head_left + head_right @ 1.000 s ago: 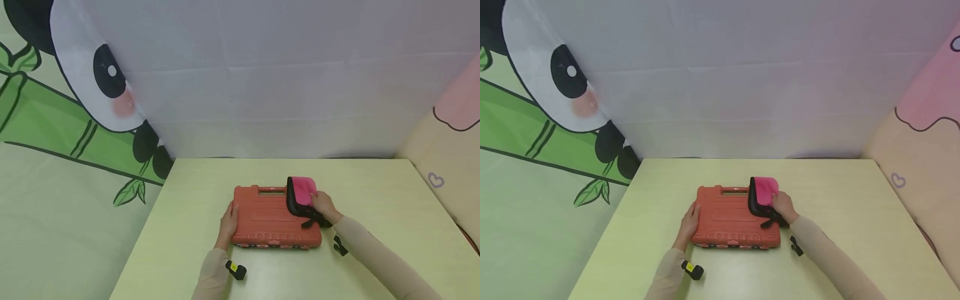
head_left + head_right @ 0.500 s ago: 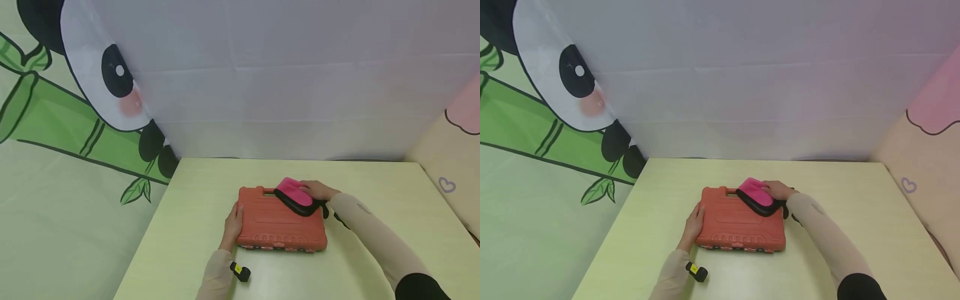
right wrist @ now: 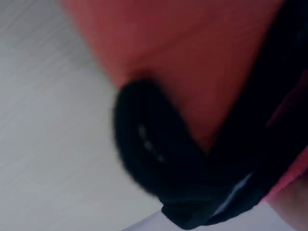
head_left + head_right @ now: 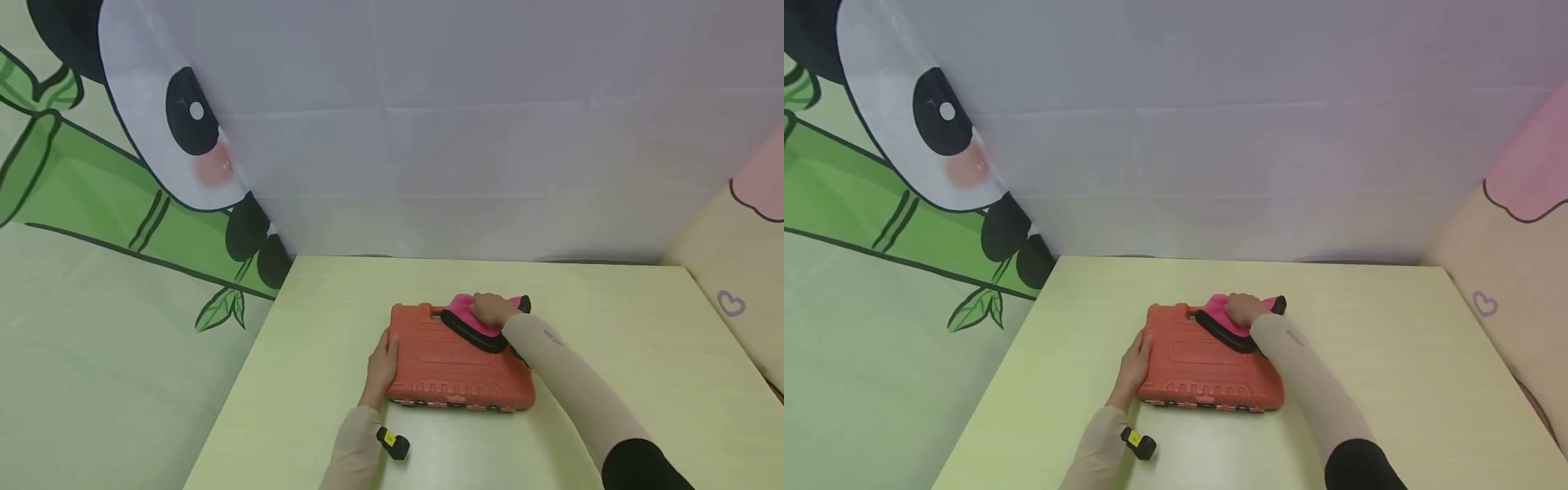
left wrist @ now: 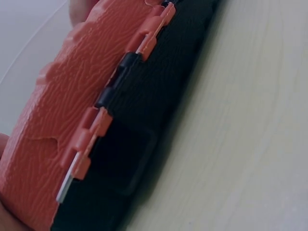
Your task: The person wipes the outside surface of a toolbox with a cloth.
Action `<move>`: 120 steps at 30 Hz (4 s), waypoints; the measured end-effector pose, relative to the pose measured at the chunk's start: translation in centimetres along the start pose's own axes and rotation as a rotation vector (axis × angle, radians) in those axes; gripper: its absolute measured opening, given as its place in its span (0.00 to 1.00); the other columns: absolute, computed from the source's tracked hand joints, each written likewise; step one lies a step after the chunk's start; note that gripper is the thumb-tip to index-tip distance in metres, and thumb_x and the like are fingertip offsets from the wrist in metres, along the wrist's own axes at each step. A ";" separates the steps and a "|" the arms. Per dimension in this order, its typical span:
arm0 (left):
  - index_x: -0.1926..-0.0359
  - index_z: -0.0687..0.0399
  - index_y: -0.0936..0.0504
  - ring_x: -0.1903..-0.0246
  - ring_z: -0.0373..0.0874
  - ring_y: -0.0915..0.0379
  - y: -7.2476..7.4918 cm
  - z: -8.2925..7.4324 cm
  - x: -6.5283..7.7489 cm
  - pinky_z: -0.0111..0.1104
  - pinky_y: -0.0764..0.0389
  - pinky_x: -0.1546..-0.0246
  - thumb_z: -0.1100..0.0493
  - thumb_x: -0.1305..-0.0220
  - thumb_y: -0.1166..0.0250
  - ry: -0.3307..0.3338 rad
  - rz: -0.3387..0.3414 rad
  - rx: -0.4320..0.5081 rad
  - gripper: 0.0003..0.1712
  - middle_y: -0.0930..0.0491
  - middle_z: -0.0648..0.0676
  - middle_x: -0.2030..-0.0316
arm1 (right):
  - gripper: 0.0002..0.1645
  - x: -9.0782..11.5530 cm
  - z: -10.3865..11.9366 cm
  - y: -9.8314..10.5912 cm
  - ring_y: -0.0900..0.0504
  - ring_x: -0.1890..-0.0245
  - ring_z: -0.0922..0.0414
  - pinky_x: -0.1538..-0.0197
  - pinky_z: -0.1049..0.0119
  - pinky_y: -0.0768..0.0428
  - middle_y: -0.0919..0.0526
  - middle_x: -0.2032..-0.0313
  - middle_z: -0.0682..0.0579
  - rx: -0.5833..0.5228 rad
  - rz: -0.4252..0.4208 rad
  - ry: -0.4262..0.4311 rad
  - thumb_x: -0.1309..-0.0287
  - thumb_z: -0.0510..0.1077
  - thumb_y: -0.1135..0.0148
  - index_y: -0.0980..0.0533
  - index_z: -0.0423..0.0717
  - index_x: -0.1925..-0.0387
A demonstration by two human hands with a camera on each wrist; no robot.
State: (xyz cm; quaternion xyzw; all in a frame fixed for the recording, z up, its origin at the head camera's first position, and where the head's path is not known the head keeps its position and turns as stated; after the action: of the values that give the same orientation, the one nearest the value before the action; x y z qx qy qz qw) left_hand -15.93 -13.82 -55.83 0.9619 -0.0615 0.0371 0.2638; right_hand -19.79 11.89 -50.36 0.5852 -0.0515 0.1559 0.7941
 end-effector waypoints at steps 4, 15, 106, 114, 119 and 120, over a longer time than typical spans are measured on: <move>0.32 0.54 0.41 0.43 0.62 0.33 -0.4 -0.2 -0.1 0.54 0.32 0.46 0.46 0.28 0.60 -0.011 0.002 -0.003 0.29 0.31 0.64 0.40 | 0.16 -1.6 1.5 -0.1 0.23 0.57 0.45 0.53 0.53 0.27 0.22 0.61 0.38 -0.066 0.010 0.005 0.34 0.41 0.59 0.29 0.33 0.59; 0.36 0.58 0.36 0.45 0.63 0.31 -0.6 -0.6 -0.3 0.53 0.30 0.47 0.51 0.29 0.57 -0.027 -0.066 -0.053 0.26 0.28 0.66 0.44 | 0.15 -10.7 6.2 -4.8 0.24 0.55 0.51 0.52 0.58 0.28 0.22 0.61 0.45 -0.199 -0.001 0.197 0.31 0.49 0.60 0.31 0.43 0.56; 0.36 0.60 0.36 0.44 0.63 0.32 1.3 0.6 0.8 0.53 0.32 0.45 0.47 0.29 0.57 -0.028 -0.077 -0.032 0.28 0.29 0.66 0.43 | 0.09 -2.8 6.4 -1.4 0.29 0.70 0.56 0.65 0.63 0.32 0.28 0.75 0.52 0.005 -0.041 0.116 0.33 0.46 0.56 0.31 0.49 0.67; 0.36 0.63 0.36 0.42 0.61 0.33 0.9 -0.1 0.7 0.51 0.32 0.44 0.52 0.29 0.56 -0.011 -0.064 -0.043 0.26 0.29 0.66 0.42 | 0.08 -1.2 3.2 -1.0 0.29 0.70 0.56 0.66 0.62 0.31 0.27 0.74 0.53 0.065 -0.050 0.117 0.33 0.45 0.57 0.31 0.51 0.68; 0.37 0.64 0.35 0.44 0.62 0.32 0.7 -0.1 0.8 0.52 0.31 0.45 0.53 0.29 0.56 -0.032 -0.057 -0.041 0.26 0.29 0.67 0.43 | 0.07 0.4 0.9 -0.3 0.28 0.70 0.55 0.67 0.60 0.29 0.25 0.73 0.52 0.109 -0.040 0.089 0.35 0.44 0.55 0.29 0.51 0.66; 0.37 0.63 0.36 0.44 0.62 0.32 0.8 0.0 0.8 0.52 0.31 0.45 0.53 0.28 0.56 -0.027 -0.056 -0.042 0.26 0.29 0.66 0.43 | 0.07 0.8 0.2 -0.1 0.26 0.69 0.54 0.66 0.59 0.28 0.24 0.72 0.51 0.107 -0.036 0.081 0.35 0.44 0.55 0.28 0.50 0.64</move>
State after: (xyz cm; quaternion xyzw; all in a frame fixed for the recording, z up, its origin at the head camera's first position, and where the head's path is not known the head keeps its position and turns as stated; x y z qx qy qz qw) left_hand -15.29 -14.56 -55.37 0.9579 -0.0388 0.0152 0.2840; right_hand -19.00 11.77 -50.16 0.6209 -0.0004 0.1676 0.7658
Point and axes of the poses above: each hand's wrist, its own x-axis away from the middle knuckle, its own y-axis out of the back of the hand, z = x × y, the point moved 2 cm from there along -x, towards the middle knuckle
